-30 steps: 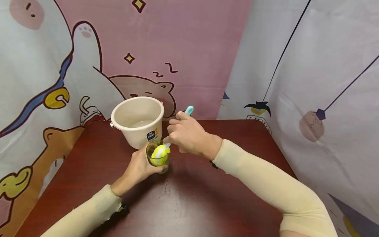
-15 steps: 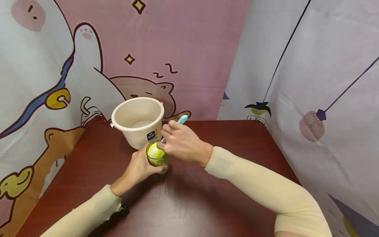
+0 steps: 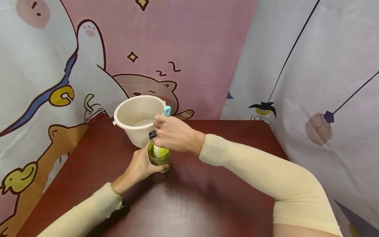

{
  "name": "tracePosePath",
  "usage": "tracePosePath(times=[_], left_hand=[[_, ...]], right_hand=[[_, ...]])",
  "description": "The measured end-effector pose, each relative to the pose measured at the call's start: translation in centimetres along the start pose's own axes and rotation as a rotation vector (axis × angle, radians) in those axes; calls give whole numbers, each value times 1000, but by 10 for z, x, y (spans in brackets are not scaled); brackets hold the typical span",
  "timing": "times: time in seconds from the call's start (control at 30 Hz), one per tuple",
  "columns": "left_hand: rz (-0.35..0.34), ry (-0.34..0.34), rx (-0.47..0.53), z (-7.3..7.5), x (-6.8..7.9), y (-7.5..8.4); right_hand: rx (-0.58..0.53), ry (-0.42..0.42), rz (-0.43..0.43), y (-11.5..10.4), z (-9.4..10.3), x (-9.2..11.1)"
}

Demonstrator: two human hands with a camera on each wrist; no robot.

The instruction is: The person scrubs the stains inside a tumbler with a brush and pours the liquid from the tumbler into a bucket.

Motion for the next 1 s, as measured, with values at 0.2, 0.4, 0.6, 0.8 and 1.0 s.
tracePosePath(times=[0.2,0.4,0.6,0.8,1.0], left_hand=[[8,-6,-2,2,-2,0],[13,-18,4,3,-3,0],[18,-30,20,1,-2,0],[28,-42,21,-2,0,0],[32,-30,6,-1,0,0]], right_hand=[[-19,-62,54,11,6,-21],[-232,-134,75,24,3,-27],[-488,-203,14,35,-11,-16],[-602,-192,-88,31,-21,2],[-532,-115,-183,21,-23,9]])
Point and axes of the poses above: each hand's wrist, its own x-axis away from the middle knuckle, its own z-axis out of the back of the hand, y = z × x, the point moved 4 cm from there along -x, towards the middle knuckle, and after that the axes turned 3 degrees about -y, right-handed, at the moved point
